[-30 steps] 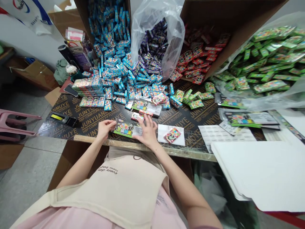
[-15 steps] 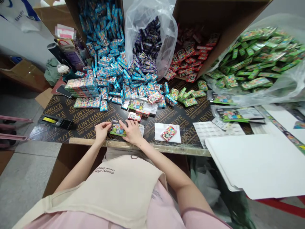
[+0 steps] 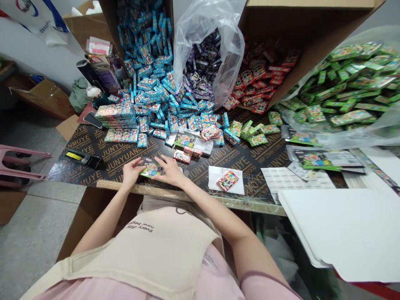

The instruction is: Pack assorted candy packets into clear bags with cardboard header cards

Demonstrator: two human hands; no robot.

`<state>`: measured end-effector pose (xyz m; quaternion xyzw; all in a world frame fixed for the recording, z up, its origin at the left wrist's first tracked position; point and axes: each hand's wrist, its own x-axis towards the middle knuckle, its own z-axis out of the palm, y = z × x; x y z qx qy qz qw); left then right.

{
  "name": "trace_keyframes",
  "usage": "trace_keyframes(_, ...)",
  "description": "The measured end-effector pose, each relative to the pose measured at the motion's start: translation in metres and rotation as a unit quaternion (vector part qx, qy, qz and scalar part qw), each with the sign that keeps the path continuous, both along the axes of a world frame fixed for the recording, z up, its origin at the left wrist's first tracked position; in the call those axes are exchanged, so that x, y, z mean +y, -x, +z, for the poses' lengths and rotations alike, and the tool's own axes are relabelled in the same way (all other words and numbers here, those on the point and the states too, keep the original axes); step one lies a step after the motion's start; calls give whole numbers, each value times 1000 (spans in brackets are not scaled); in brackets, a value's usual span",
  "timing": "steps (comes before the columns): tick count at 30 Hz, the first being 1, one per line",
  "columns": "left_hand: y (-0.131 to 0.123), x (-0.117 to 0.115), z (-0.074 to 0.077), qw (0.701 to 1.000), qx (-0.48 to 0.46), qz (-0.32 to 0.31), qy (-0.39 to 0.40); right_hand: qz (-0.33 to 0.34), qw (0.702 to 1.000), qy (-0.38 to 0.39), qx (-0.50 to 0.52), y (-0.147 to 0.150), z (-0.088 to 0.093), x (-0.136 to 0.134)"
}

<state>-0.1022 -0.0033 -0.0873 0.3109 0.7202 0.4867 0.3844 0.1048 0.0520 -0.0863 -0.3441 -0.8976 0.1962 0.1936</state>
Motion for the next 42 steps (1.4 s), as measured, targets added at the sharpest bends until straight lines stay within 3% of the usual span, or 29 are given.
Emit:
trace_keyframes(3, 33, 0, 7, 992, 127, 21, 7, -43, 998, -37, 17, 14, 7, 36)
trace_keyframes(5, 41, -2, 12, 962, 274, -12, -1, -50, 998, -48, -5, 32, 13, 62)
trace_keyframes(6, 38, -3, 14, 938, 342, -59, -6, -38, 998, -52, -21, 43, 15, 74)
trace_keyframes(8, 22, -3, 15, 880, 423, -214, -14, 2, 997, -64, -54, 72, 16, 92)
trace_keyframes(10, -1, -1, 13, 813, 442, -379, -12, 44, 993, -78, -82, 101, 13, 103)
trace_keyframes(11, -12, 1, 11, 784, 453, -425, -9, 62, 990, -84, -96, 113, 10, 106)
trace_keyframes(13, -26, 3, 8, 750, 478, -458, -1, 85, 984, -98, -121, 128, 2, 107)
trace_keyframes(15, -28, 3, 6, 740, 497, -452, 3, 96, 979, -117, -136, 129, -5, 104)
trace_keyframes(18, -12, -4, 7, 754, 496, -430, 4, 89, 977, -133, -138, 110, -7, 99)
trace_keyframes(20, 0, -8, 10, 784, 467, -410, -5, 70, 984, -113, -119, 91, -1, 97)
trace_keyframes(23, 3, -4, 17, 878, 351, -324, -33, 19, 996, -63, -65, 67, 15, 92)
trace_keyframes(25, -8, 5, 22, 957, 185, -218, -46, -60, 997, -15, 44, 55, 25, 79)
trace_keyframes(26, -16, 10, 25, 981, 74, -171, -51, -105, 987, 13, 117, 49, 29, 69)
trace_keyframes(27, -24, 16, 28, 989, -40, -131, -57, -144, 970, 44, 191, 44, 32, 58)
trace_keyframes(29, -39, 25, 34, 969, -224, -73, -72, -170, 937, 99, 288, 30, 36, 31)
trace_keyframes(32, -52, 31, 44, 946, -314, -24, -77, -101, 941, 123, 299, 2, 40, -1)
trace_keyframes(34, -55, 30, 50, 947, -311, -62, -54, -31, 959, 100, 263, -18, 44, -11)
trace_keyframes(38, -60, 21, 57, 938, -246, -243, -7, 75, 975, 78, 192, -46, 53, -12)
trace_keyframes(42, -40, 17, 55, 936, -67, -345, -30, 63, 987, 41, 145, -61, 53, -10)
